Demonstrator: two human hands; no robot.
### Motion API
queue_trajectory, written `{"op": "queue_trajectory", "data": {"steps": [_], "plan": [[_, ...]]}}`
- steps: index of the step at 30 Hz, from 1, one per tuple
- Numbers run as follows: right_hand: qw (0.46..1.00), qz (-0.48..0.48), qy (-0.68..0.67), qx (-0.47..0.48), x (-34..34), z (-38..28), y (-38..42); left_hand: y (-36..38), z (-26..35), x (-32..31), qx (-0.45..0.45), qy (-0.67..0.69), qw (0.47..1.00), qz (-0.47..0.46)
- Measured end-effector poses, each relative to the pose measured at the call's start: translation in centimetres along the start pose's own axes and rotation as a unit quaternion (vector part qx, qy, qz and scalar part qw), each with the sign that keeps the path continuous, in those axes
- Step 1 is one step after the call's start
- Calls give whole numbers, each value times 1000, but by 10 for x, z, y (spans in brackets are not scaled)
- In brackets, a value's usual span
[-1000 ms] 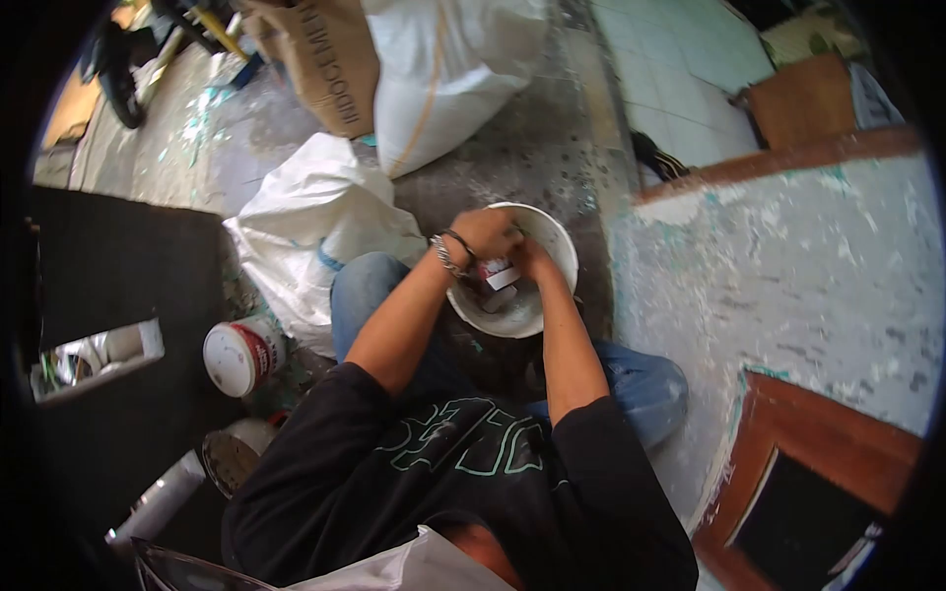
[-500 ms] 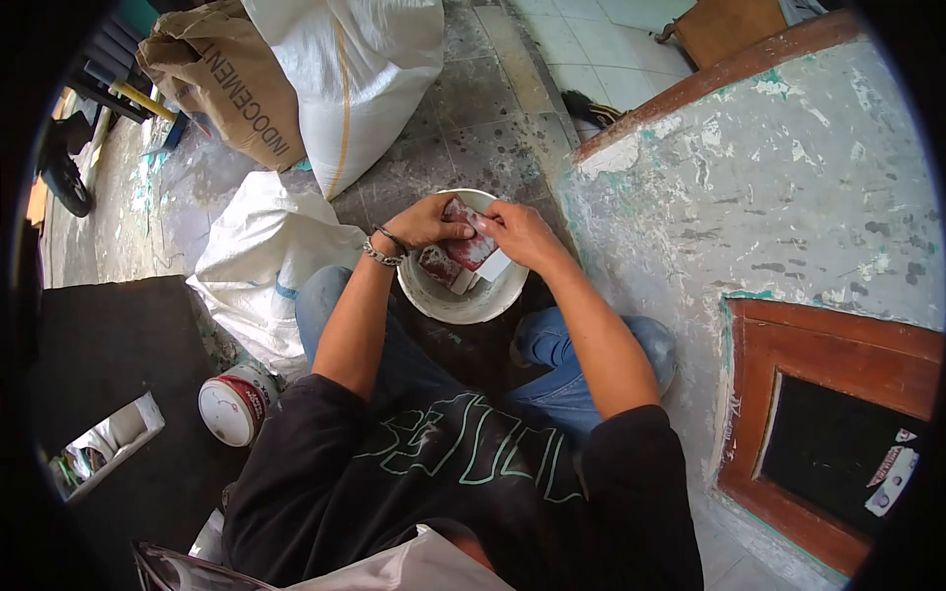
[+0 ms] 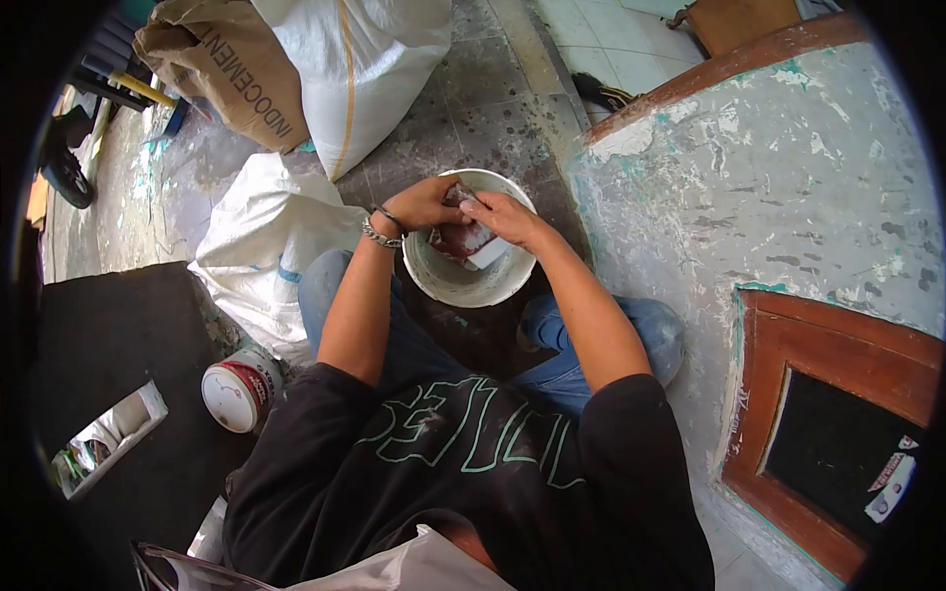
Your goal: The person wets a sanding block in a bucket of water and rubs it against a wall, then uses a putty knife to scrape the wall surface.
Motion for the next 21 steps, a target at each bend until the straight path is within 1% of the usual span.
{"op": "queue_trajectory", "data": {"steps": [1,2,3,5,6,7,8,9,10,11,12,13,14,15,16,17,19,21], "plan": [[981,-37,-183,49,-6,4,-3,1,2,3,12,-69,997,14],[982,-44,-181,34,-5,14,-2,-1,-12,6,41,-164,984,49],[982,-51,-181,31,-10,19,-7,5,-5,7,46,-160,985,52],[974,4,-213,70,-18,44,-24,19,20,20,136,-255,947,142],[987,21,-154,33,-24,69,-36,22,24,24,124,-249,945,172],[987,16,-154,32,-31,73,-44,23,25,23,128,-247,945,174],[999,-50,12,-8,-48,80,-53,25,30,22,102,-255,937,215],[976,-115,180,-45,-61,87,-63,27,33,22,75,-264,927,257],[975,-119,181,-42,-76,104,-75,27,33,21,78,-265,925,260],[947,-145,287,-5,-98,127,-87,29,32,17,61,-244,932,260],[905,-169,389,34,-111,120,-89,31,35,15,44,-224,938,260],[905,-173,387,38,-113,114,-94,35,36,13,49,-225,937,261],[911,-63,407,-20,-102,111,-100,40,36,10,67,-242,935,251],[903,47,421,-78,-93,105,-102,44,35,8,85,-259,931,242],[926,94,354,-96,-90,110,-109,47,31,5,88,-263,929,246],[927,88,351,-96,-92,110,-113,48,27,5,95,-262,929,244],[899,50,432,-40,-100,107,-113,50,27,-1,79,-264,926,259],[904,51,424,-19,-94,111,-126,46,31,-4,69,-257,931,251]]}}
Point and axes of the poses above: each hand's wrist, its own y-axis away from the middle knuckle, its own x-axis out of the back of the hand, z = x × y, the point moved 4 cm from there along -y, towards the middle knuckle, and after that the axes turned 3 degrees about -z, right-handed, at the moved point
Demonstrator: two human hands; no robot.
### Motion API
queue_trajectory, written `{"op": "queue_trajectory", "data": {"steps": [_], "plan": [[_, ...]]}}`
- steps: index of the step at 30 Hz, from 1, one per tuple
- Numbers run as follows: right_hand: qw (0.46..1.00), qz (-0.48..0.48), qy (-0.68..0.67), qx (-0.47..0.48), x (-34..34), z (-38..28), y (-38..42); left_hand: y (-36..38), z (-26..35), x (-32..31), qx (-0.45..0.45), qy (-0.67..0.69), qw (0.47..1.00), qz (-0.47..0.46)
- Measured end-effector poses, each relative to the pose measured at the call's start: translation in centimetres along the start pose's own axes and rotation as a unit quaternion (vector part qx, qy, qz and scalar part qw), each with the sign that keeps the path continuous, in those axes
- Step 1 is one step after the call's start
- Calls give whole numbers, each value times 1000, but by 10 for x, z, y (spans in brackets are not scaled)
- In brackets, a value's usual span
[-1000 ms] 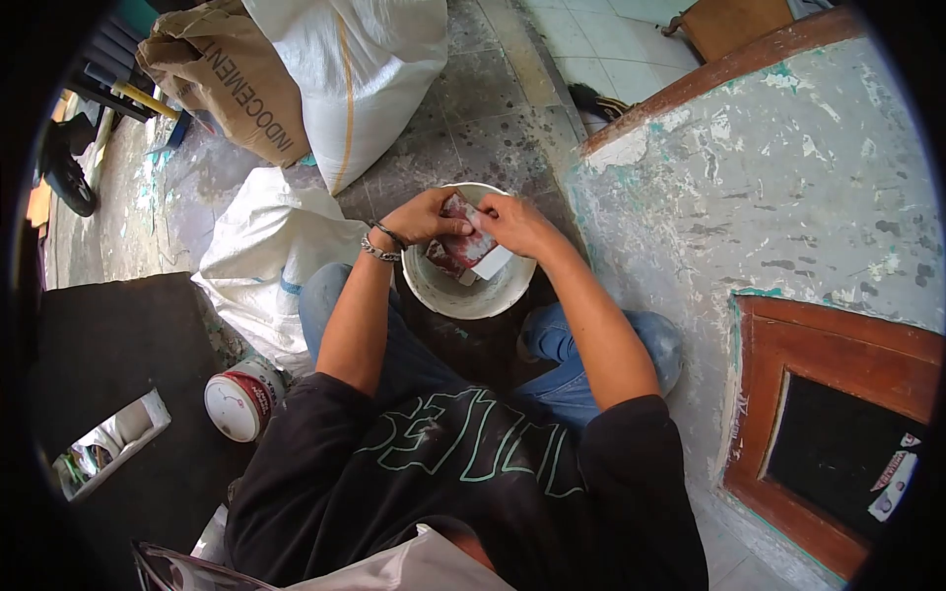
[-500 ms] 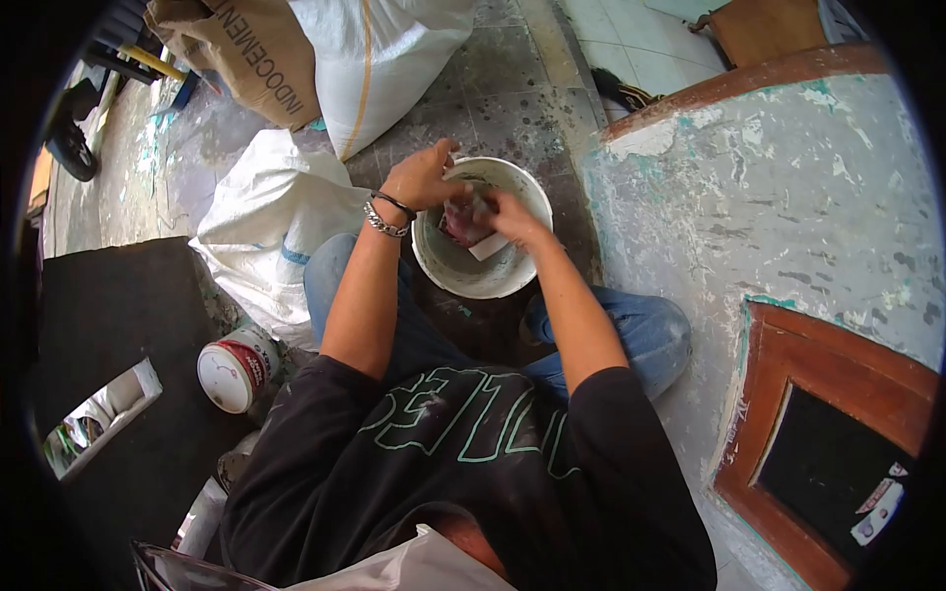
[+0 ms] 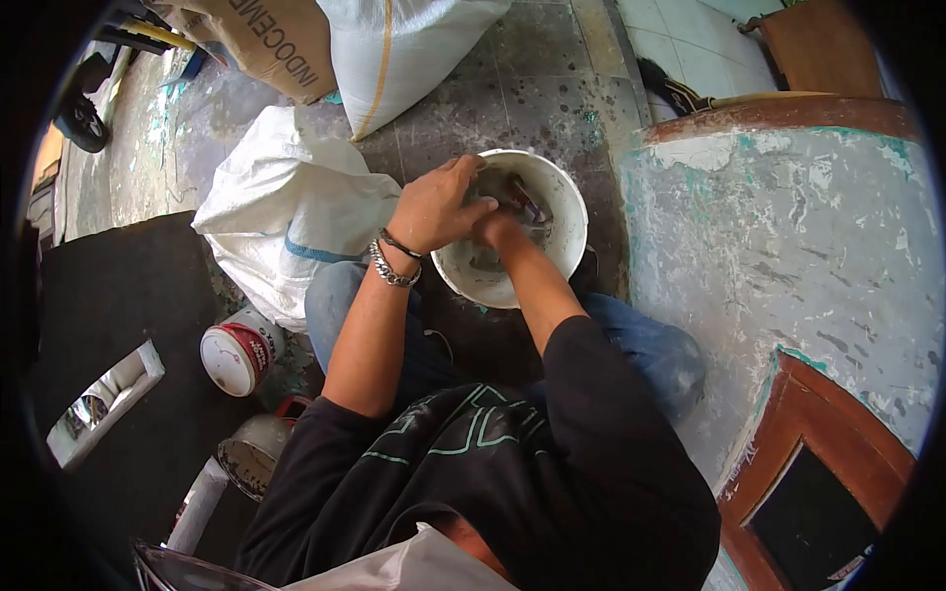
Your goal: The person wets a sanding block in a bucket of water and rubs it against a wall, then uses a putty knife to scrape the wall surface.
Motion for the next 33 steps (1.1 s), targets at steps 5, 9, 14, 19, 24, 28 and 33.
{"op": "queue_trajectory", "data": {"steps": [5,9,14,19,24,28,33], "plan": [[990,82,-111,-19,-3,7,0,-6,12,1,-6,2,1000,-3],[956,184,-229,0,-2,11,13,-14,12,-8,-12,-7,1000,-12],[991,-49,-69,104,17,2,38,-21,5,-19,-10,-10,999,-45],[967,-142,-171,122,98,30,69,-36,-4,-14,-1,31,999,-38],[978,-118,-156,78,190,30,132,-46,0,-19,-27,199,972,-123],[918,-54,-382,98,213,39,160,-38,10,-26,-17,394,894,-212],[837,111,-530,81,223,23,157,-35,21,-16,13,516,835,-191]]}}
Point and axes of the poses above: each hand's wrist, its own y-axis away from the middle knuckle, its own x-axis out of the back of the hand, z = x × y, the point moved 4 cm from there along -y, towards the middle knuckle, and after that the axes turned 3 degrees about -z, right-handed, at the moved point
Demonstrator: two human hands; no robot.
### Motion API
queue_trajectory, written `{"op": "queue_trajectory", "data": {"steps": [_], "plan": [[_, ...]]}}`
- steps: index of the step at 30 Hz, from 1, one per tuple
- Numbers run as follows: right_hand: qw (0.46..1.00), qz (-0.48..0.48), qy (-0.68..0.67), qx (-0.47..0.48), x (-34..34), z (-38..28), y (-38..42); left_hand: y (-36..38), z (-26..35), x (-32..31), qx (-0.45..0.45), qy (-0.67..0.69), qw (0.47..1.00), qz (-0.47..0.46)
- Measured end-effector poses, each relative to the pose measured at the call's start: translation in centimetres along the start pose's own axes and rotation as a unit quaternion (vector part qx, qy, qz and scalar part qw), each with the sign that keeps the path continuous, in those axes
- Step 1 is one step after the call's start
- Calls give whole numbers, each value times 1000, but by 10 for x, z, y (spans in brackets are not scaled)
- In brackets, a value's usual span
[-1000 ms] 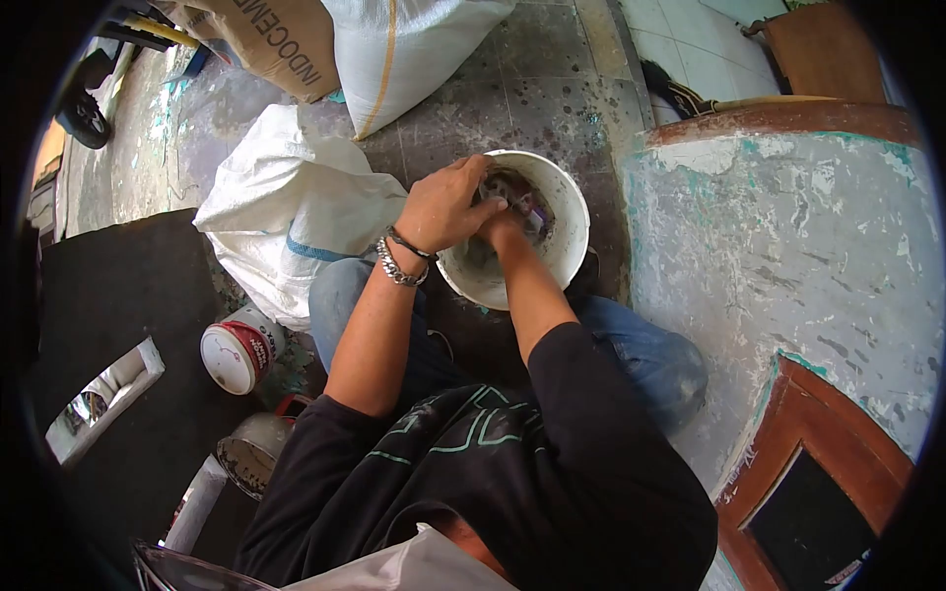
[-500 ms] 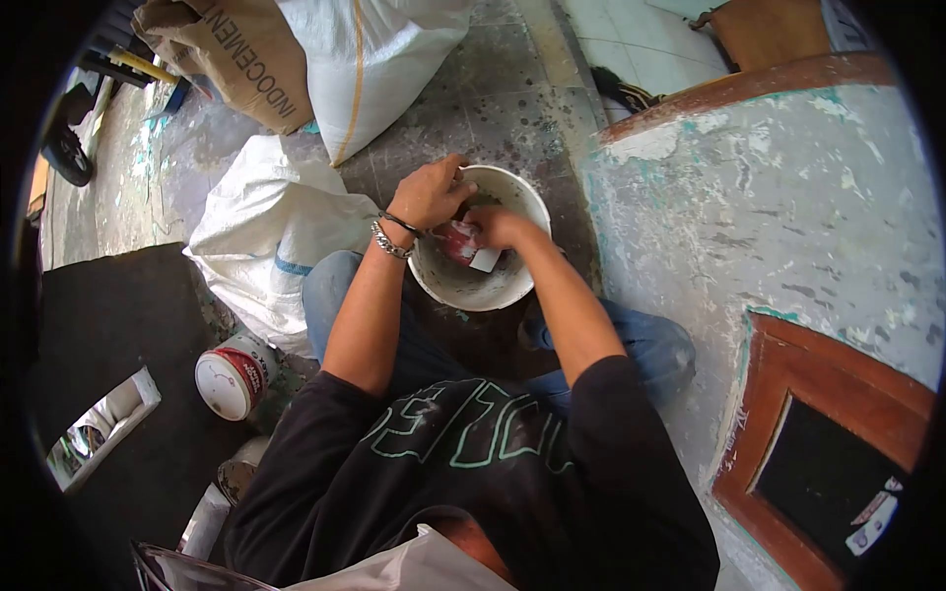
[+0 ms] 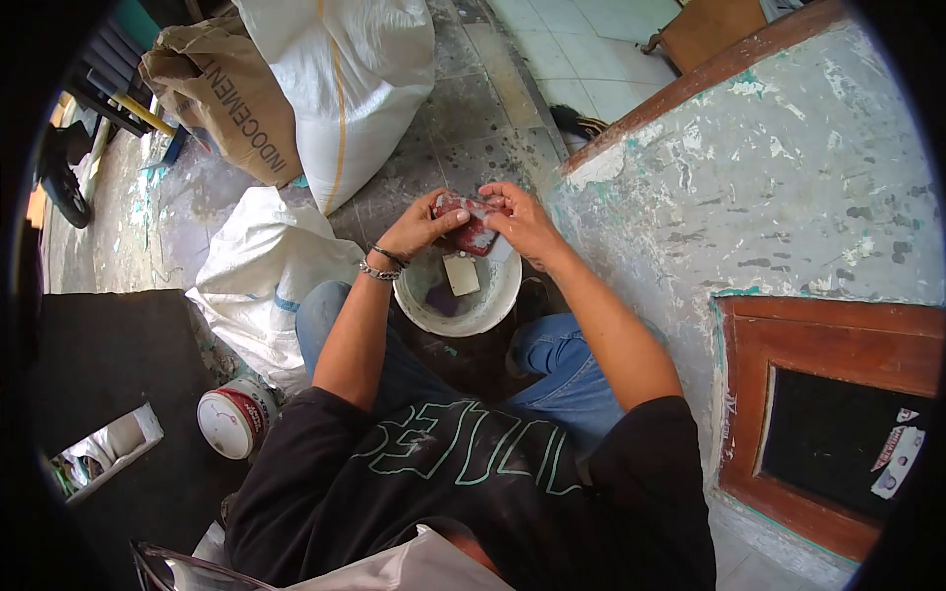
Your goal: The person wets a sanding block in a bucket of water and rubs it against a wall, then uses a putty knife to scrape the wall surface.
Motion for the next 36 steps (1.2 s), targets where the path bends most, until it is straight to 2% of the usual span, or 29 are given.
{"op": "queue_trajectory", "data": {"steps": [1,3,4,5,7,8,9,11,13,16,18,20,23,25,27,30,34,36], "plan": [[996,2,-86,-18,-6,1,-2,-2,-7,0,-1,-2,1000,4],[997,3,-78,-13,-15,1,-4,-2,-13,-3,-26,8,999,34],[997,9,-82,-3,-16,2,-4,0,-9,-5,-5,22,1000,-5],[996,15,-86,5,-17,4,-2,0,-11,-4,-2,22,1000,-5],[993,44,-104,33,-18,4,-2,-1,0,0,-58,-22,996,68],[988,71,-120,63,-17,2,-3,0,3,-3,-69,58,994,54],[982,97,-136,93,-15,0,-4,0,3,-6,-71,55,995,53],[978,96,-158,92,-13,-2,-7,-1,-2,-4,-54,148,980,125],[975,95,-183,88,-13,-5,-10,-2,-6,-1,-46,133,983,121],[974,45,-215,58,-16,-8,-11,-5,-1,3,-143,71,983,92],[953,19,-301,-32,-14,-6,-13,-3,7,0,-150,72,982,93],[956,29,-292,-19,-8,-2,-14,-4,14,-3,-158,73,980,92],[963,46,-264,0,-3,-1,-12,-4,14,-1,-180,7,975,131],[968,57,-243,6,-2,1,-11,-6,14,2,-231,-52,956,171],[979,81,-183,40,-4,4,-12,-7,11,1,-225,-30,957,179],[982,105,-154,38,-6,8,-14,-5,10,1,-202,-4,961,187],[981,108,-156,44,-5,5,-18,-6,8,7,-180,40,963,199],[966,90,-237,54,-8,3,-20,-3,7,9,-153,79,965,198]]}}
Point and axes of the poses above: each hand's wrist, its own y-axis away from the middle knuckle, its own x-axis out of the back of the hand, z = x × y, the point moved 4 cm from there along -y, towards the middle knuckle, and after that the axes turned 3 degrees about -z, right-handed, at the moved point
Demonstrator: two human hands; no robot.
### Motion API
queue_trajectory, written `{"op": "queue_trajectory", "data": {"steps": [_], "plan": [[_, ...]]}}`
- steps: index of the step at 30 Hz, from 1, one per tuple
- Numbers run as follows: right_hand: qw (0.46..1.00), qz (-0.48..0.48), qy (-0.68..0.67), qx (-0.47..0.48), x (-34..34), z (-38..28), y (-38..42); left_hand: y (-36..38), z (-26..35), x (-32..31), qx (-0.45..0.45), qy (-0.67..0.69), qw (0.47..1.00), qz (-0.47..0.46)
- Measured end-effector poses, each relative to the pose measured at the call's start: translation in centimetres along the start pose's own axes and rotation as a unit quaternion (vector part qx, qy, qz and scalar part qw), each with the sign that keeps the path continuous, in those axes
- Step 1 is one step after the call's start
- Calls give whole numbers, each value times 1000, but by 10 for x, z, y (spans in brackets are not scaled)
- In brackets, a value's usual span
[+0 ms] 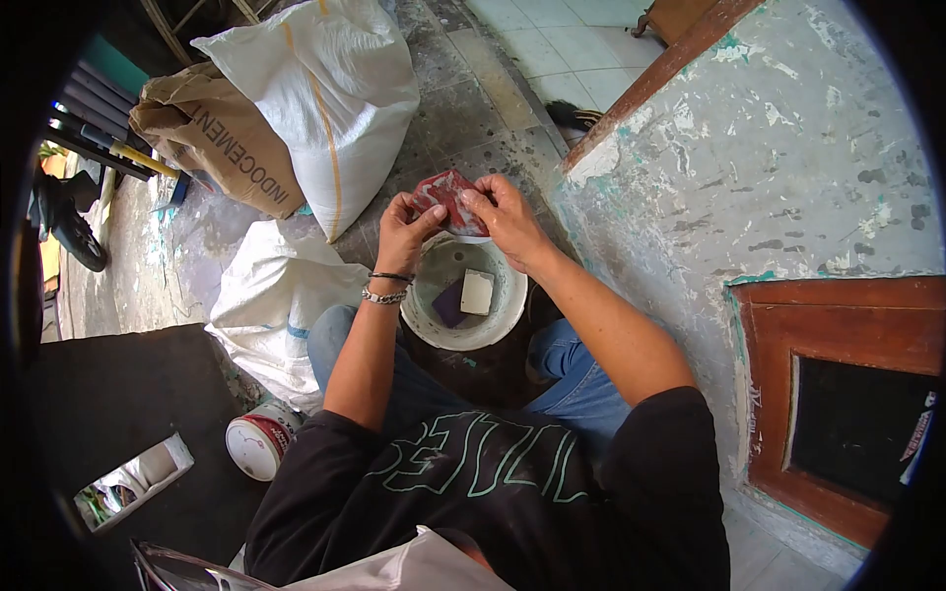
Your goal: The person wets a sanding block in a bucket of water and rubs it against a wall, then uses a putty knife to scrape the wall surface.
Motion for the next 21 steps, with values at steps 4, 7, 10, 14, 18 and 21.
{"op": "queue_trajectory", "data": {"steps": [4,7,10,14,18,21], "plan": [[999,-7,-42,-29,-1,-4,1,2,-4,7,53,77,996,1],[997,-3,-60,-45,-1,-4,-1,6,-2,4,52,124,991,-8],[995,8,-69,-69,-4,0,0,6,0,3,34,150,987,-52],[993,-12,0,-118,-16,-12,8,7,-6,1,36,118,992,-26],[979,-42,100,-175,-23,-13,20,10,-1,0,20,116,993,12],[988,-57,51,-137,-18,-3,16,9,-9,3,28,96,995,8]]}}
Point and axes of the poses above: each hand's wrist, its own y-axis away from the middle knuckle, its own x-axis out of the back of the hand, z = x × y, the point moved 4 cm from there along -y, towards the middle knuckle, and after that the axes turned 3 degrees about -z, right-handed, at the moved point
